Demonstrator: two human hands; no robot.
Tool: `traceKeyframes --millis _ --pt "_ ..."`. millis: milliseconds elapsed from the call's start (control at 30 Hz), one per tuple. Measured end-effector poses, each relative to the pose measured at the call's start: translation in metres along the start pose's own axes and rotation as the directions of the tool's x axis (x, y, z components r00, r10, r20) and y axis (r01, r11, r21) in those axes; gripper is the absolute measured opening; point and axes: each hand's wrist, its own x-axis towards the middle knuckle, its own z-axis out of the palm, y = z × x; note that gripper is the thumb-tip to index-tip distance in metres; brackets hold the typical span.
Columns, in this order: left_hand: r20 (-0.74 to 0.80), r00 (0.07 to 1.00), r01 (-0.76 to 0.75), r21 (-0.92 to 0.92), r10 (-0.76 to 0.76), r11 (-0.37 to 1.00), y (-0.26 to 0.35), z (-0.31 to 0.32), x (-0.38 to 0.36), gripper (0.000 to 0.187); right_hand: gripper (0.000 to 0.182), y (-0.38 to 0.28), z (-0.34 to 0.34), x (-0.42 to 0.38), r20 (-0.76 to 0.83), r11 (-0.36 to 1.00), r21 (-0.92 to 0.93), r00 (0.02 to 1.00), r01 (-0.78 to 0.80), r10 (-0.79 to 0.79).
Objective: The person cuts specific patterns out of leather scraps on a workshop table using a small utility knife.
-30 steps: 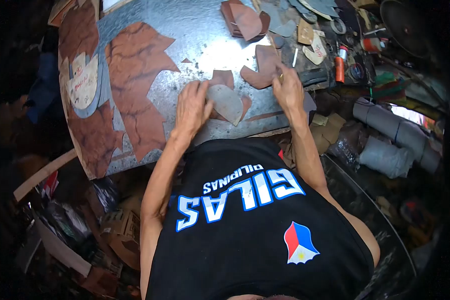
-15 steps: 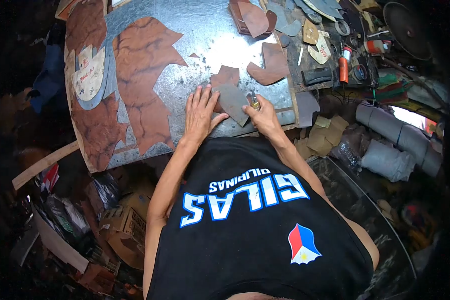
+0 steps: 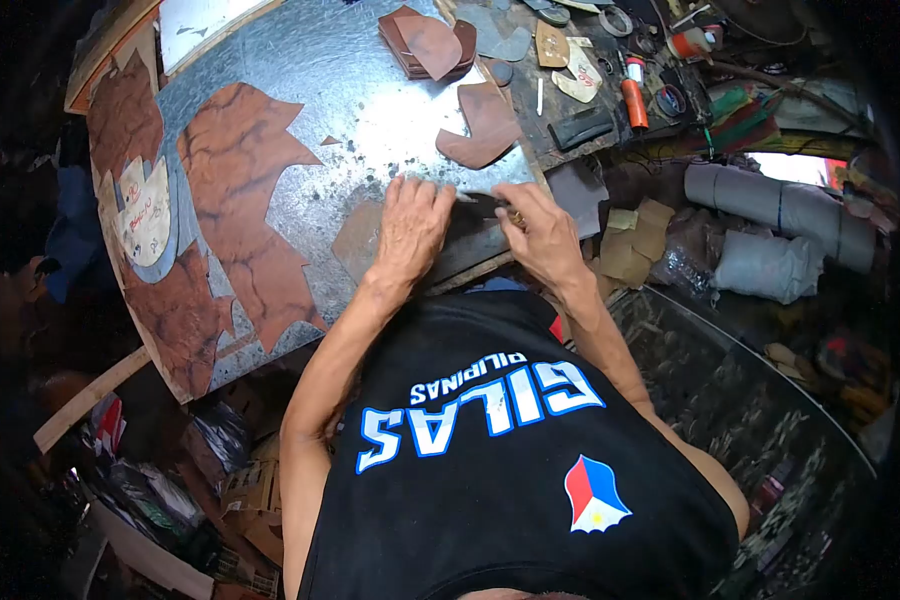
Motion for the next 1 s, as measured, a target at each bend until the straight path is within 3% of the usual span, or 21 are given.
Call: traceKeyframes --millis 33,67,100,133,167,233,367,433,500,533,700,800,933,1000 --pt "-0.003 0.999 0.045 -0.052 -0.045 0.998 0.002 -0.003 0.001 0.035 0.033 0.007 0.008 -0.004 -0.129 0.991 0.117 0.989 -0.062 0.077" --pt "-0.019 0.996 0.087 -0.092 -0.089 0.992 -0.001 -0.007 0.007 0.033 0.035 0.021 0.017 -0.007 -0.191 0.994 0.093 0.979 -0.056 0.073" --pt "-0.047 0.996 0.077 -0.069 -0.081 0.995 -0.004 -0.009 0.011 0.033 0.035 0.031 0.029 -0.007 -0.252 0.976 0.215 0.965 -0.021 0.077" --pt "-0.041 0.997 0.064 -0.068 -0.067 0.996 -0.003 -0.010 0.009 0.030 0.034 0.035 0.037 -0.011 -0.082 0.847 0.438 0.924 -0.302 0.373" --pt "-0.039 0.998 0.050 -0.063 -0.053 0.997 -0.004 -0.010 0.008 0.027 0.033 0.037 0.042 -0.013 0.153 0.601 0.580 0.798 -0.550 0.583" --pt "-0.035 0.999 0.039 -0.032 -0.040 0.999 -0.004 -0.008 0.006 0.022 0.031 0.029 0.056 -0.010 0.154 0.475 0.752 0.822 -0.458 0.548" --pt "-0.018 0.998 0.067 0.013 -0.067 0.998 -0.005 -0.007 0.004 0.019 0.033 0.023 0.066 -0.005 0.174 0.483 0.756 0.847 -0.442 0.502" --pt "-0.061 0.997 0.028 -0.172 -0.039 0.985 -0.005 -0.011 0.000 0.014 0.036 0.022 0.066 -0.008 0.134 0.421 0.830 0.863 -0.367 0.488" --pt "-0.093 0.995 0.020 -0.143 -0.034 0.990 -0.007 -0.012 0.000 0.012 0.042 0.028 0.071 -0.012 0.103 0.492 0.791 0.871 -0.364 0.480" --pt "-0.085 0.995 0.034 -0.149 -0.047 0.988 -0.007 -0.006 -0.005 0.012 0.042 0.029 0.070 -0.011 0.145 0.521 0.732 0.848 -0.439 0.510" --pt "-0.009 0.993 0.119 -0.140 -0.122 0.983 -0.002 0.006 -0.013 0.036 0.045 0.025 0.071 -0.016 0.169 0.484 0.756 0.846 -0.440 0.506" --pt "-0.032 0.994 0.096 -0.271 -0.109 0.958 -0.007 0.006 -0.012 0.039 0.047 0.021 0.071 -0.013 0.152 0.420 0.814 0.844 -0.402 0.514" --pt "0.011 0.994 0.110 -0.234 -0.111 0.966 -0.006 0.005 -0.012 0.042 0.048 0.024 0.071 -0.011 0.182 0.454 0.779 0.849 -0.432 0.496" --pt "-0.122 0.987 0.086 -0.144 -0.104 0.986 0.001 0.002 -0.009 0.041 0.051 0.023 0.073 -0.012 0.150 0.473 0.794 0.878 -0.381 0.455"
